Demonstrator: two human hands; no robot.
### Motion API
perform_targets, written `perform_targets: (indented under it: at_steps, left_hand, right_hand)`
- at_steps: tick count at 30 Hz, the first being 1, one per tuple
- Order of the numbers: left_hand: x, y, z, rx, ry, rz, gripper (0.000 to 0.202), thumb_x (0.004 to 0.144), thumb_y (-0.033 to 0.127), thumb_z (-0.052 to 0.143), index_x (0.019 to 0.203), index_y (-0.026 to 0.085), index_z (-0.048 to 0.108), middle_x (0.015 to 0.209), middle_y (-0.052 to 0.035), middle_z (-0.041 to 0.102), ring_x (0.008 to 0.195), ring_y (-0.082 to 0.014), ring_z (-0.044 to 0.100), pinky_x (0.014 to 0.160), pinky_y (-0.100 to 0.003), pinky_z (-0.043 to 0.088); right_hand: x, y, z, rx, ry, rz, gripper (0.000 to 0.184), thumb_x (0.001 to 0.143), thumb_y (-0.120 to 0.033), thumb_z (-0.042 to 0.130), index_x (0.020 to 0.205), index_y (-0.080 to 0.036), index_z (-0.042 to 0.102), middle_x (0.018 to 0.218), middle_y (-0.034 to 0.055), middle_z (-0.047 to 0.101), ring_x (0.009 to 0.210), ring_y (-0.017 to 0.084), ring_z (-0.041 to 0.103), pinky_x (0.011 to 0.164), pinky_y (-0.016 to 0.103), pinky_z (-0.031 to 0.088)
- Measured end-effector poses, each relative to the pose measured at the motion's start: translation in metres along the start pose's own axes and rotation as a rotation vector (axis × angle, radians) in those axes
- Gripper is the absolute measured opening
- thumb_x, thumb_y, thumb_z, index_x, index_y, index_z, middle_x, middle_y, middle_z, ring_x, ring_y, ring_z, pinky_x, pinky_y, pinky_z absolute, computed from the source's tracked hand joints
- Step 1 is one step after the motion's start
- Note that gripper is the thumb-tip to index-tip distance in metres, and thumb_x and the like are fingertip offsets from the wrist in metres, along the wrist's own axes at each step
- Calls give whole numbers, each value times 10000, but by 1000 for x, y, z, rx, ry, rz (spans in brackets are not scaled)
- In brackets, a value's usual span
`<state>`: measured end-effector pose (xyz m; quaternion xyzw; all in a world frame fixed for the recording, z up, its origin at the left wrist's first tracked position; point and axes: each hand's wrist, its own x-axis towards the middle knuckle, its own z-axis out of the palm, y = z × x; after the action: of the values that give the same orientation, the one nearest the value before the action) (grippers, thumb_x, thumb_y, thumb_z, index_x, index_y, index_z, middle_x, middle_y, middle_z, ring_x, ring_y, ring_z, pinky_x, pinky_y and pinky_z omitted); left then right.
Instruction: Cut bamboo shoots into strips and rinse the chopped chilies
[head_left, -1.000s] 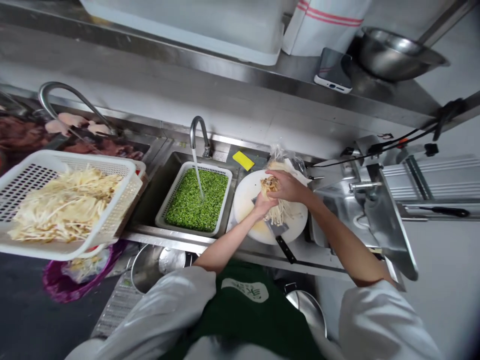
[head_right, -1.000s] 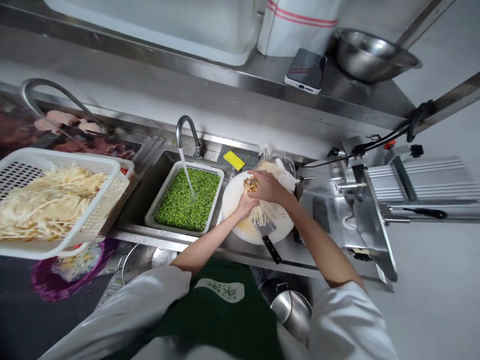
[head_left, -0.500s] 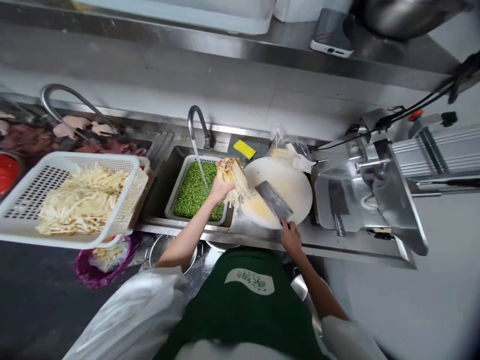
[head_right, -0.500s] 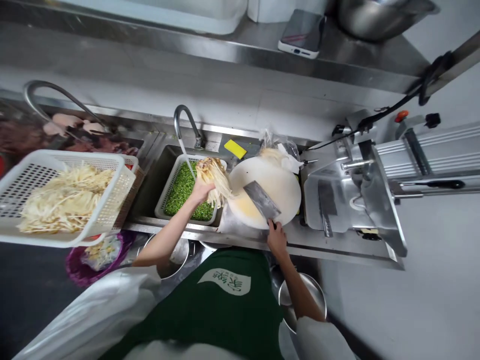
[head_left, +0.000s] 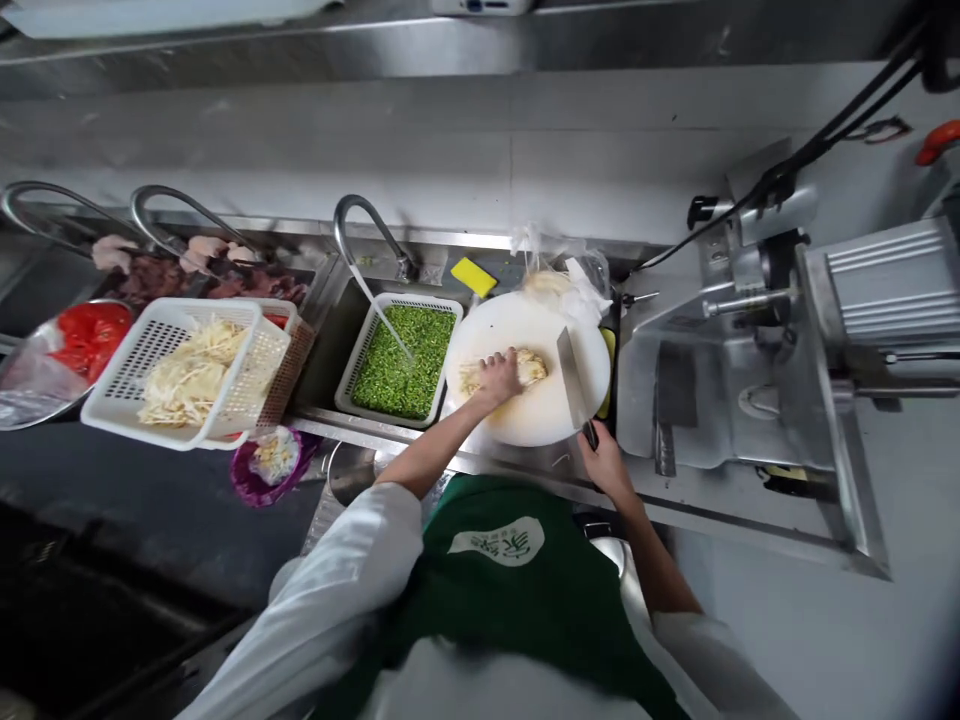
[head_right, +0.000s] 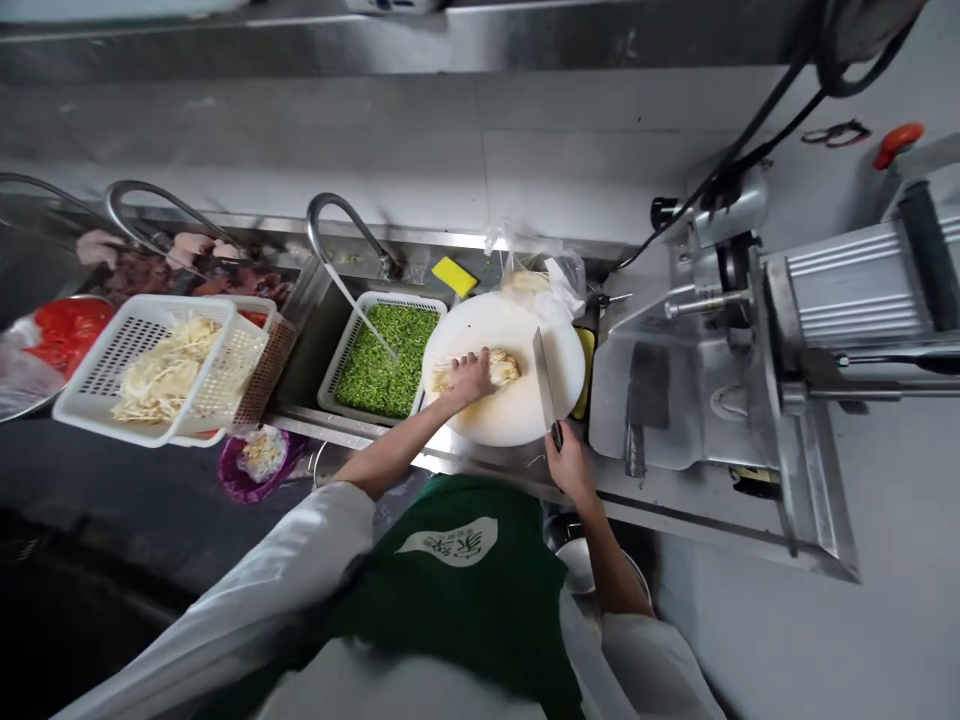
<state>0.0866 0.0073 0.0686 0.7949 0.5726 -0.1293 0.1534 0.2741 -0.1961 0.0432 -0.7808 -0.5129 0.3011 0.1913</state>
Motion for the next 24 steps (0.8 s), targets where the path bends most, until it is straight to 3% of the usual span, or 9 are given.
perform_targets:
  at_steps: [2, 5, 7, 10, 13, 16, 18, 21, 24]
  left_hand:
    - [6, 25, 12, 14, -42, 23, 1210, 783, 479, 891, 1738, 108, 247, 1600, -316, 507, 1457, -449, 524, 1234, -544, 353]
    - [16, 17, 7, -73, -144, 63, 1365, 781, 683, 836, 1787, 173, 67, 1780, -290, 264, 1597, -494, 336, 1269, -593, 304]
    - [26, -8, -2, -148, -166, 90, 1196, 880, 727, 704, 1789, 224, 109, 1828, -228, 197, 1644, -465, 264, 1276, -608, 309]
    - [40, -47, -11, -191, -172, 134, 867, 1029, 647, 494, 1758, 246, 253, 1817, -174, 285, 1657, -383, 267, 1285, -619, 312]
    - [44, -62, -4, -192, -218, 159, 704, 1094, 552, 359, 1723, 236, 334, 1804, -156, 322, 1655, -328, 279, 1296, -604, 304]
    - [33, -51, 8, -217, -185, 161, 718, 1109, 578, 293, 1733, 223, 305, 1774, -175, 369, 1626, -331, 340, 1297, -604, 295]
    - [18, -36, 16, -218, -156, 145, 886, 1059, 719, 353, 1766, 205, 208, 1773, -208, 358, 1633, -379, 329, 1302, -644, 264]
    - [-7, -13, 29, -125, -86, 86, 1282, 876, 889, 575, 1785, 128, 90, 1817, -273, 204, 1678, -494, 163, 1304, -716, 201]
    - [-20, 1, 43, -34, -26, 30, 1454, 767, 842, 765, 1784, 99, 40, 1833, -284, 78, 1684, -548, 47, 1296, -757, 183]
  right_hand:
    - [2, -1, -3, 30, -52, 49, 438, 1024, -358, 469, 1383, -178, 643, 1208, 169, 779, 1086, 309, 750, 917, 389, 592]
    - [5, -4, -4, 54, -137, 11, 464, 1029, -340, 469, 1423, -158, 633, 1252, 178, 774, 1128, 318, 744, 954, 388, 575]
    - [7, -4, -4, 63, -136, -30, 474, 1036, -341, 453, 1431, -145, 629, 1264, 188, 770, 1140, 325, 739, 952, 388, 569]
    - [11, -1, -4, 48, -90, -38, 474, 1041, -354, 439, 1420, -138, 626, 1288, 202, 760, 1131, 331, 732, 916, 381, 562]
    - [16, -3, -5, -30, -119, -28, 430, 1045, -337, 440, 1382, -150, 631, 1184, 178, 781, 1042, 315, 735, 832, 347, 535]
    - [24, -17, -8, -178, -180, -10, 369, 1040, -270, 454, 1345, -157, 629, 1055, 152, 788, 943, 294, 735, 772, 322, 485]
    - [33, -30, -11, -285, -201, 25, 342, 1060, -251, 442, 1326, -140, 626, 1043, 172, 787, 919, 292, 743, 768, 323, 471]
    - [48, -50, -15, -404, -231, 52, 364, 1125, -274, 359, 1305, -108, 628, 1056, 217, 784, 946, 306, 767, 792, 341, 485]
    - [52, -64, -21, -474, -247, 42, 393, 1144, -256, 301, 1302, -108, 629, 1064, 228, 784, 978, 322, 784, 821, 361, 506]
